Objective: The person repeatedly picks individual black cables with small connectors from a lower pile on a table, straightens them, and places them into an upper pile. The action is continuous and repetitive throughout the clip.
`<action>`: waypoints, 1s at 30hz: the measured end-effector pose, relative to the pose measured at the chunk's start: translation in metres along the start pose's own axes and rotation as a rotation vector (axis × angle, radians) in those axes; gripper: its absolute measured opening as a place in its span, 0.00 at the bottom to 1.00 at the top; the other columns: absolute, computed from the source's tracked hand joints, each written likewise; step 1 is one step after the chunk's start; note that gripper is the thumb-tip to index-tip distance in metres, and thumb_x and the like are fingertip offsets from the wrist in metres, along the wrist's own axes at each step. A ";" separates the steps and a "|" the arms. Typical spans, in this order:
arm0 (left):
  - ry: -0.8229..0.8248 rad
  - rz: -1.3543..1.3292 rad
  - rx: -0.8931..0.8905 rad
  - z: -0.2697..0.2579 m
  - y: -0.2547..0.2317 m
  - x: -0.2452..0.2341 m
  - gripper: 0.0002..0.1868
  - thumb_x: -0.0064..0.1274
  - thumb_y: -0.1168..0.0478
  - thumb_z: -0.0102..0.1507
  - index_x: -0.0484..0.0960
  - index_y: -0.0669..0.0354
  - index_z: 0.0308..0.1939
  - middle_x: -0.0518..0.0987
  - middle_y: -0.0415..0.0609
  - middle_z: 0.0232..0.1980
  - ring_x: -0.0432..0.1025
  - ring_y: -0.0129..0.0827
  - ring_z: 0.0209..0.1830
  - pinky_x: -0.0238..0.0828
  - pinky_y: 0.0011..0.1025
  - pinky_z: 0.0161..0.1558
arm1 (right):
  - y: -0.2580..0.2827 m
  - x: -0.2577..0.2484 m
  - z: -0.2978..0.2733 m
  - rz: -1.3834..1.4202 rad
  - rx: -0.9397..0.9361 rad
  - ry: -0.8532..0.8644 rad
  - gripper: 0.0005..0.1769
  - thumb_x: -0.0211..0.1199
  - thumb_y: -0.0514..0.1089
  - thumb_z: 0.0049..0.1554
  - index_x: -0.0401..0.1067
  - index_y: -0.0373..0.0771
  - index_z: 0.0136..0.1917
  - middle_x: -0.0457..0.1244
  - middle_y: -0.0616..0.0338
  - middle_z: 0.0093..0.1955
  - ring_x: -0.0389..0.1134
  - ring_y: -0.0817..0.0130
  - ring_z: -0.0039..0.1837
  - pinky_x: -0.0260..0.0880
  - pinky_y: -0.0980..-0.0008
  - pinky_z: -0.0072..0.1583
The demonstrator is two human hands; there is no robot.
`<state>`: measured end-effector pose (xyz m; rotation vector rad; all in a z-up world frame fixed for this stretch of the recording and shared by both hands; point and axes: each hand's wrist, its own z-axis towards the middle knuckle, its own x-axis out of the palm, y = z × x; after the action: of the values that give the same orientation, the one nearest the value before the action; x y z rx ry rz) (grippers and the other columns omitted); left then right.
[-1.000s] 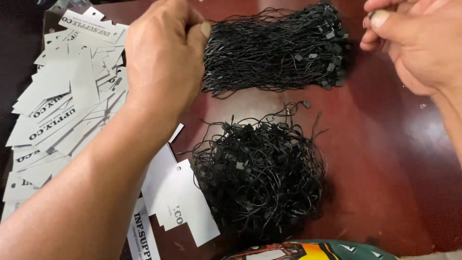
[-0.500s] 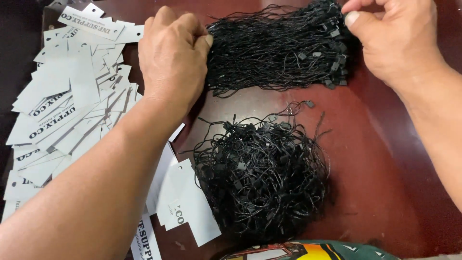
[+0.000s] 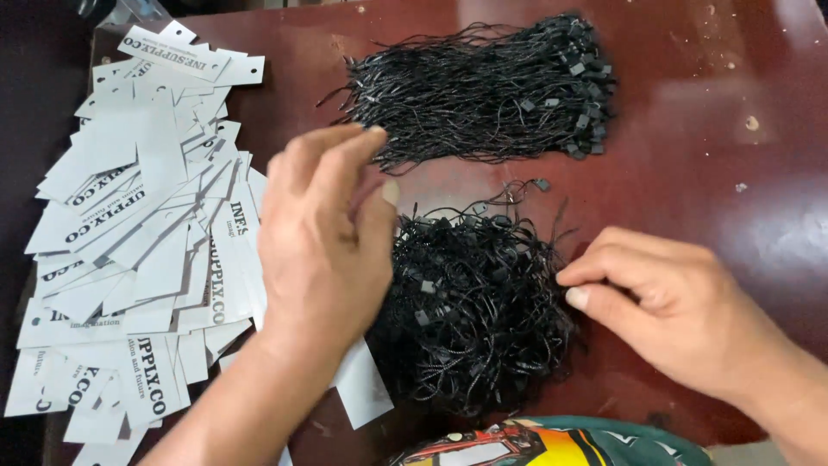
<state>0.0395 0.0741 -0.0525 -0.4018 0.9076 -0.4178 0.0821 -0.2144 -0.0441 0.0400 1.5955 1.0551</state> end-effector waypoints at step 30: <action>0.171 -0.204 0.148 -0.053 -0.044 0.016 0.12 0.53 0.64 0.65 0.81 0.64 0.52 0.77 0.56 0.51 0.70 0.50 0.44 0.67 0.43 0.49 | 0.003 -0.055 -0.027 0.230 0.481 -0.130 0.24 0.62 0.29 0.52 0.83 0.39 0.60 0.62 0.52 0.33 0.59 0.62 0.29 0.66 0.67 0.35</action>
<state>-0.0031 0.0204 -0.0709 -0.3271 0.9982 -0.7108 0.0772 -0.2589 -0.0019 0.6168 1.7195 0.7983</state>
